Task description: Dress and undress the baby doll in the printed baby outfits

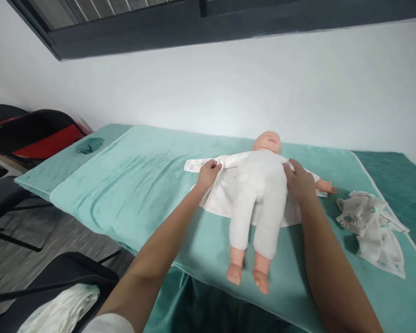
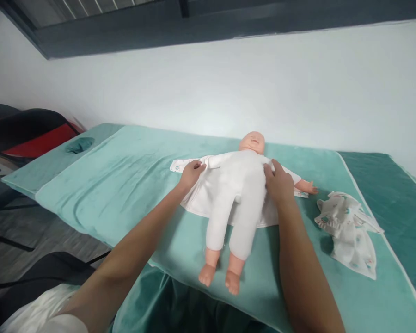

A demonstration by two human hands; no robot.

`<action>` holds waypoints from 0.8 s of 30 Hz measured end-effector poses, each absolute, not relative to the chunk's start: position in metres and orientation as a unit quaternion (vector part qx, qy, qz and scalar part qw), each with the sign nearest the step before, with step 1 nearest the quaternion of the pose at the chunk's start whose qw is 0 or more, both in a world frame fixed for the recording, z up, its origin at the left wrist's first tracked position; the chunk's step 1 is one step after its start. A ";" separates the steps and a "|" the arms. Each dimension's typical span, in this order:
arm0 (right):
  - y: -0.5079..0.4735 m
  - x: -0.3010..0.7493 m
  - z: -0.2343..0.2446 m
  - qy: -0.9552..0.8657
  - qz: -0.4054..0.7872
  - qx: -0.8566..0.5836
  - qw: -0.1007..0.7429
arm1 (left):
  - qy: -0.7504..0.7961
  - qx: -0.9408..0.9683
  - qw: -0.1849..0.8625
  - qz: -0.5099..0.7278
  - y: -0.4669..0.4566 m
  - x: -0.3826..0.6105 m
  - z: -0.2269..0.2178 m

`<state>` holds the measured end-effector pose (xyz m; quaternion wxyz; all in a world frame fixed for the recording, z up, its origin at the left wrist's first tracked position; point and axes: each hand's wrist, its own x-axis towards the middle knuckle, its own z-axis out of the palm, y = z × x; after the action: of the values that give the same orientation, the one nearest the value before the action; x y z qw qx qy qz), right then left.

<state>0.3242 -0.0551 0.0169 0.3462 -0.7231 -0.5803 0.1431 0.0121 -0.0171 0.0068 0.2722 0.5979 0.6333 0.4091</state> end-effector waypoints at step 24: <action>-0.046 0.296 -0.009 -0.627 0.475 -0.450 0.423 | 0.445 0.694 0.511 0.243 -0.048 0.089 0.139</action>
<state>0.2956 -0.0457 -0.0092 0.4226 -0.4502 -0.6268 0.4752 0.0891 -0.0482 0.1386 0.5112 0.6940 0.4448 0.2433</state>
